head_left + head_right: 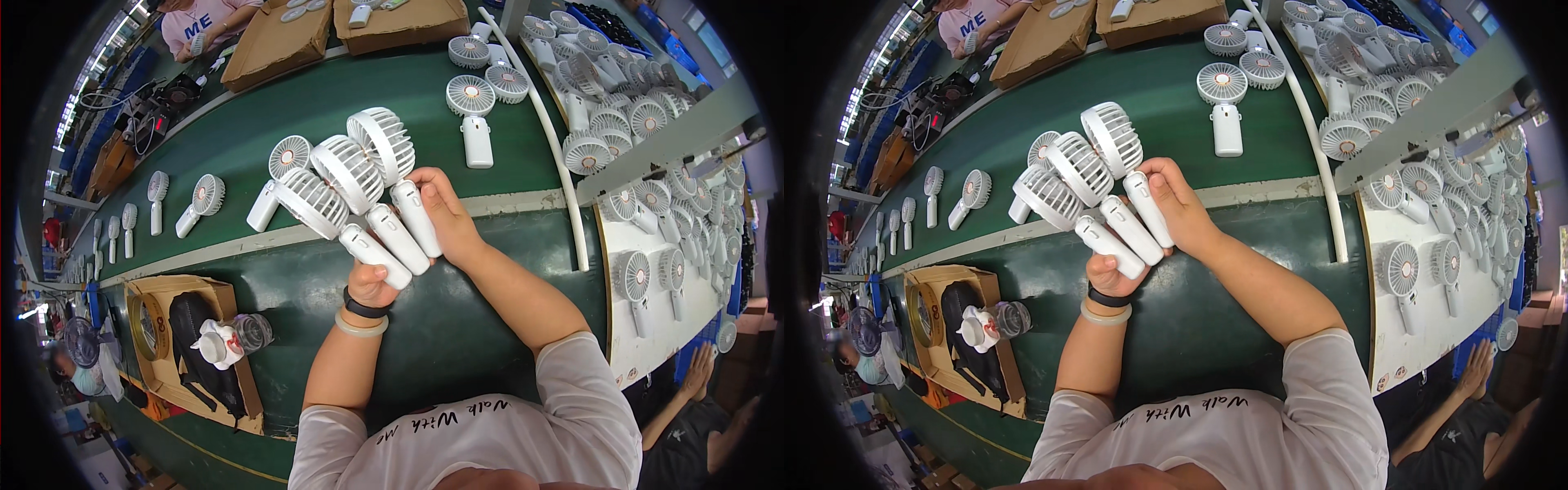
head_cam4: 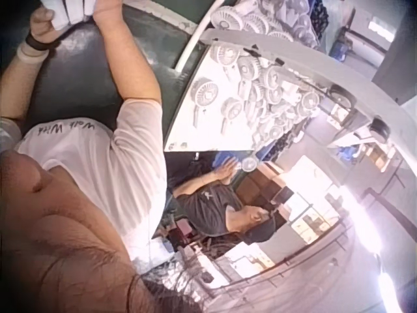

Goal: The person assembles white handheld fans by attaching the fan head to the battery pack base. They repeatedly pick up a fan head and a base, connect them, and place the assembled unit on the green workbench. The person occasionally wipes the fan head with a cloth before assembly.

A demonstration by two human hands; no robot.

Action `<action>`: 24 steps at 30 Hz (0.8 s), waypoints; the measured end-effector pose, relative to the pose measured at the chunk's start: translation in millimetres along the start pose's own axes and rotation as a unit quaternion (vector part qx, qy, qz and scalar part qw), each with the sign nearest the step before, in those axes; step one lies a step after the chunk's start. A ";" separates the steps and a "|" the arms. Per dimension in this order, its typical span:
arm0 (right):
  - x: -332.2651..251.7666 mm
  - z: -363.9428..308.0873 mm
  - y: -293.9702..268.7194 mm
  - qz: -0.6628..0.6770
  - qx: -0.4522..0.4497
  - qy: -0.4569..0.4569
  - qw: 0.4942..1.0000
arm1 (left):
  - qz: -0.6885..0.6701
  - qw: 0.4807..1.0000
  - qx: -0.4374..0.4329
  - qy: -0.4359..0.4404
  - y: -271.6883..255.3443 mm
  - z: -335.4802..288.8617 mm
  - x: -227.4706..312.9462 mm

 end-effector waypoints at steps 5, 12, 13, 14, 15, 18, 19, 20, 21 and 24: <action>4.1 1.4 -14.7 -0.140 0.036 -0.109 0.983 | 0.141 0.987 0.049 0.052 -7.3 -3.9 -7.6; -36.6 -63.2 -5.5 -0.340 0.003 -0.120 0.933 | 0.492 0.869 -0.055 0.000 15.3 -9.1 -23.4; -38.2 -80.7 -12.3 -0.311 0.044 -0.103 0.944 | 0.610 0.787 -0.096 -0.008 21.8 -11.5 -30.6; -41.9 -98.3 -20.2 -0.281 0.084 -0.087 0.952 | 0.593 0.794 -0.126 -0.046 29.8 -17.1 -44.2; -49.7 -116.4 -27.3 -0.245 0.104 -0.103 0.958 | 0.556 0.814 -0.154 -0.060 51.5 -22.7 -60.2; -70.6 -173.8 -53.7 -0.125 0.127 -0.061 0.982 | 0.468 0.828 -0.265 -0.161 94.7 -45.7 -94.2; -73.4 -197.4 -64.6 -0.083 0.122 0.019 0.989 | 0.395 0.873 -0.260 -0.121 106.8 -51.8 -100.4; -82.1 -223.3 -81.8 -0.069 0.161 0.056 0.983 | 0.378 0.861 -0.281 -0.195 109.5 -55.5 -103.3; -90.9 -248.1 -99.3 -0.056 0.201 0.094 0.974 | 0.356 0.878 -0.245 -0.208 113.9 -57.0 -102.2; -126.3 -297.3 -157.8 0.039 0.403 0.016 0.914 | 0.249 0.938 -0.162 -0.181 128.5 -56.5 -83.9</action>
Point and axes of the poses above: each hand's wrist, its own z-axis towards the middle knuckle, its own y-axis out of the palm, x = y × z, the point moved 5 cm from there along z, towards the middle knuckle, and after that the axes turned 1 degree about -z, right-handed, at the moved point
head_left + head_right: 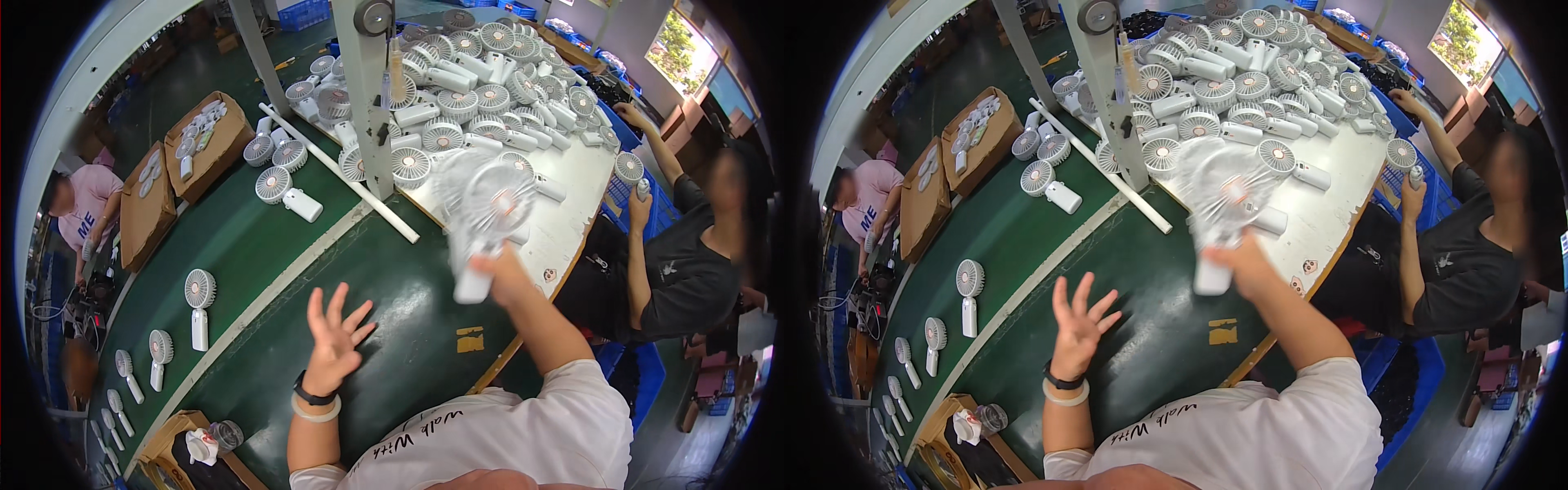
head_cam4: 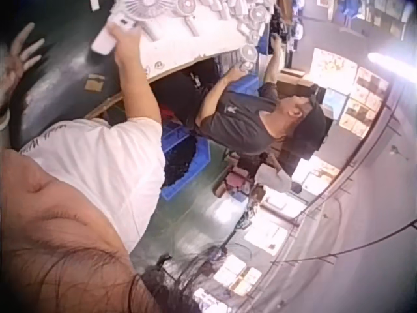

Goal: The person assembles white handheld fans by attaching the fan head to the battery pack base. They repeatedly pick up a fan head and a base, connect them, and place the assembled unit on the green workbench. The person occasionally wipes the fan head with a cloth before assembly.

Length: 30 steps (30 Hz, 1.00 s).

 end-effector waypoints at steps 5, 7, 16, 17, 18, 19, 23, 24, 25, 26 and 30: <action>-58.0 63.1 -135.2 0.047 0.218 -0.044 0.974 | -0.051 0.995 -0.042 0.075 43.5 -4.1 59.1; -75.9 86.6 -159.2 0.065 0.241 -0.022 0.968 | -0.058 0.995 -0.036 0.080 49.6 -6.9 70.0; -107.4 135.8 -208.8 -0.112 0.278 -0.032 0.953 | 0.165 0.972 0.165 -0.024 -4.7 -34.7 28.8; -103.2 136.1 -210.0 -0.118 0.277 -0.033 0.953 | 0.171 0.968 0.174 -0.056 -9.8 -42.4 23.4; -101.8 135.0 -212.8 -0.126 0.277 -0.035 0.952 | 0.170 0.965 0.185 -0.076 -15.1 -50.3 18.6; -99.5 132.6 -213.0 -0.134 0.278 -0.036 0.951 | 0.177 0.960 0.190 -0.103 -22.5 -59.7 11.5; -103.2 116.6 -174.8 -0.273 0.267 -0.103 0.918 | 0.207 0.940 0.204 -0.179 -39.2 -89.3 -2.2; -101.2 111.3 -149.5 -0.293 0.242 -0.143 0.914 | 0.208 0.938 0.203 -0.190 -42.8 -94.5 -3.5; -96.7 106.1 -123.9 -0.313 0.217 -0.184 0.906 | 0.207 0.936 0.202 -0.201 -46.6 -98.7 -6.1; -85.0 104.7 -94.6 -0.307 0.140 -0.201 0.920 | 0.208 0.938 0.198 -0.196 -50.6 -102.2 -8.4; -32.4 77.7 59.0 -0.273 -0.177 -0.178 0.929 | 0.227 0.934 0.176 -0.214 -61.2 -105.4 -14.7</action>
Point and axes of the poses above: each hand's wrist, its own z-axis towards the middle knuckle, its own y-axis out of the palm, x = y × z, the point moved 5 cm from there along z, towards the middle knuckle, and after that the axes turned 1 degree about -z, right-handed, at the moved point
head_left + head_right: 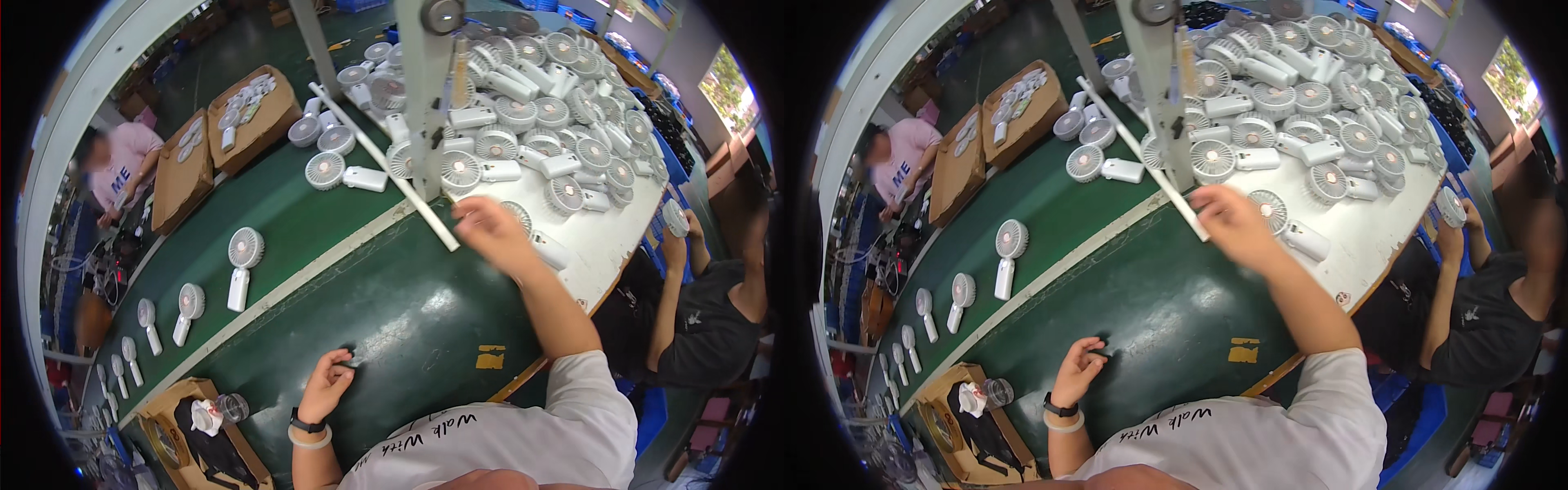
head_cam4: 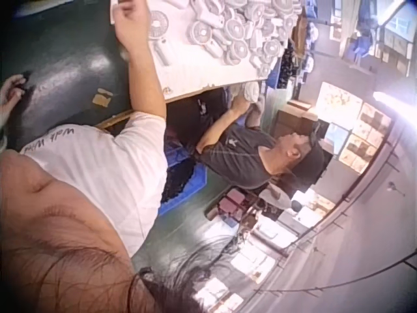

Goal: The person assembles white handheld fans by attaching the fan head to the battery pack base. They repeatedly pick up a fan head and a base, connect them, and place the assembled unit on the green workbench. The person occasionally wipes the fan head with a cloth before assembly.

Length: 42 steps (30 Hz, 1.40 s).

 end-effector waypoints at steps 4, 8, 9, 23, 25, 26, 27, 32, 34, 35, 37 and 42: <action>4.9 35.8 122.5 0.093 -0.141 0.003 0.986 | 0.182 0.972 0.120 0.087 -2.2 14.5 24.5; 42.6 69.1 207.4 0.177 -0.140 0.047 0.973 | 0.372 0.854 0.321 0.171 -39.8 23.8 45.2; 51.3 73.1 222.6 0.173 -0.132 0.030 0.976 | 0.365 0.843 0.359 0.164 -54.1 25.9 48.4; 63.3 58.9 250.9 0.020 -0.201 0.021 0.979 | 0.514 0.758 0.395 0.074 -172.9 120.9 45.1; 63.9 60.6 249.5 0.012 -0.211 0.016 0.977 | 0.539 0.750 0.378 0.074 -173.7 134.1 54.0; 66.2 61.0 249.6 0.017 -0.210 0.015 0.977 | 0.540 0.756 0.364 0.066 -173.9 138.4 57.2; 67.5 61.7 249.1 0.021 -0.209 0.014 0.978 | 0.541 0.763 0.350 0.059 -172.3 141.6 60.1; 68.3 62.5 246.2 0.031 -0.203 0.023 0.978 | -0.106 0.966 0.224 0.070 -137.6 137.2 52.9; 66.6 61.6 247.0 0.030 -0.202 0.023 0.979 | -0.409 0.906 0.052 0.098 -93.6 116.1 69.3; 65.1 61.2 247.8 0.026 -0.203 0.020 0.979 | -0.485 0.868 -0.003 0.102 -78.8 107.4 72.8; 65.3 60.7 248.4 0.015 -0.206 0.015 0.978 | -0.554 0.821 -0.086 0.108 -58.9 95.6 74.7; 67.9 60.1 248.6 0.008 -0.202 0.002 0.979 | -0.499 0.851 -0.044 0.157 -34.4 78.7 76.9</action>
Point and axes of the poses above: each hand's wrist, its own z-axis towards the middle knuckle, its own y-axis out of the palm, x = y × z, the point moved 5 cm from there along z, towards the middle knuckle, and after that the axes turned 1 degree about -z, right-handed, at the moved point
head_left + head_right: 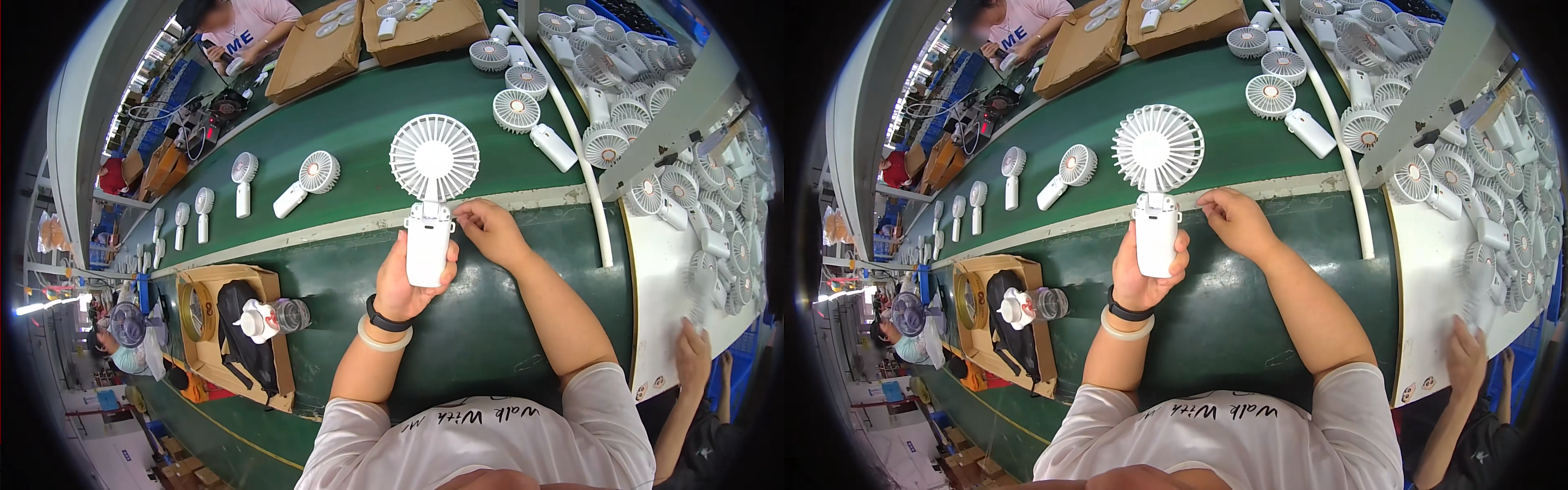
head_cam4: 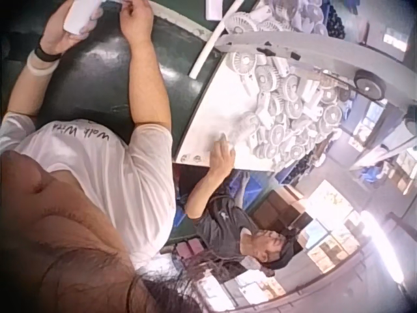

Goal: The person assembles white handheld fans by attaching the fan head to the battery pack base. They repeatedly pick up a fan head and a base, connect them, and place the assembled unit on the green workbench. The person occasionally wipes the fan head with a cloth before assembly.

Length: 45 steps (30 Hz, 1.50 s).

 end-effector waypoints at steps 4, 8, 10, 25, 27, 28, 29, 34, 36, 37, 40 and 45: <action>1.7 -0.2 0.4 0.008 0.005 -0.003 1.000 | 0.076 0.996 -0.004 0.039 2.8 -5.6 -4.9; 1.2 0.1 -0.1 0.011 -0.003 -0.004 1.000 | 0.133 0.989 0.028 0.055 -4.8 -9.6 -11.7; 1.4 0.9 -0.8 0.017 -0.001 -0.005 1.000 | 0.140 0.986 0.063 0.071 -2.9 -8.2 -13.6; -16.1 3.7 14.8 -0.228 -0.033 -0.070 0.971 | 0.201 0.962 0.129 0.131 -50.0 0.6 -36.3; -12.9 5.7 15.6 -0.227 -0.066 -0.088 0.968 | 0.183 0.969 0.110 0.125 -54.1 -1.9 -34.3; -11.7 8.3 13.0 -0.181 -0.088 -0.052 0.978 | 0.175 0.970 0.110 0.126 -53.9 -3.1 -32.0; -7.5 10.6 10.6 -0.135 -0.110 -0.014 0.985 | 0.168 0.971 0.111 0.127 -54.9 -4.4 -30.2; 10.0 62.4 -83.4 -0.369 0.148 -0.090 0.913 | 0.131 0.972 0.135 0.141 -56.8 -7.0 -23.5; 10.2 72.7 -108.1 -0.619 0.169 -0.023 0.766 | 0.121 0.975 0.132 0.135 -57.3 -5.7 -22.4; 21.1 72.2 -115.8 -0.646 0.149 0.067 0.746 | 0.123 0.975 0.122 0.135 -58.6 -5.3 -22.2; 29.9 76.9 -111.3 -0.633 0.106 0.149 0.752 | 0.128 0.978 0.098 0.134 -60.7 -5.7 -23.5; 14.9 72.7 -76.8 -0.460 0.124 -0.115 0.872 | 0.113 0.981 0.090 0.131 -54.7 -5.1 -20.0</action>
Point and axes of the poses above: each hand's wrist, its own z-axis towards the middle knuckle, its own y-axis out of the palm, x = y × z, the point moved 5 cm from there along z, towards the middle knuckle, and after that the axes turned 1 degree about -z, right-handed, at the moved point
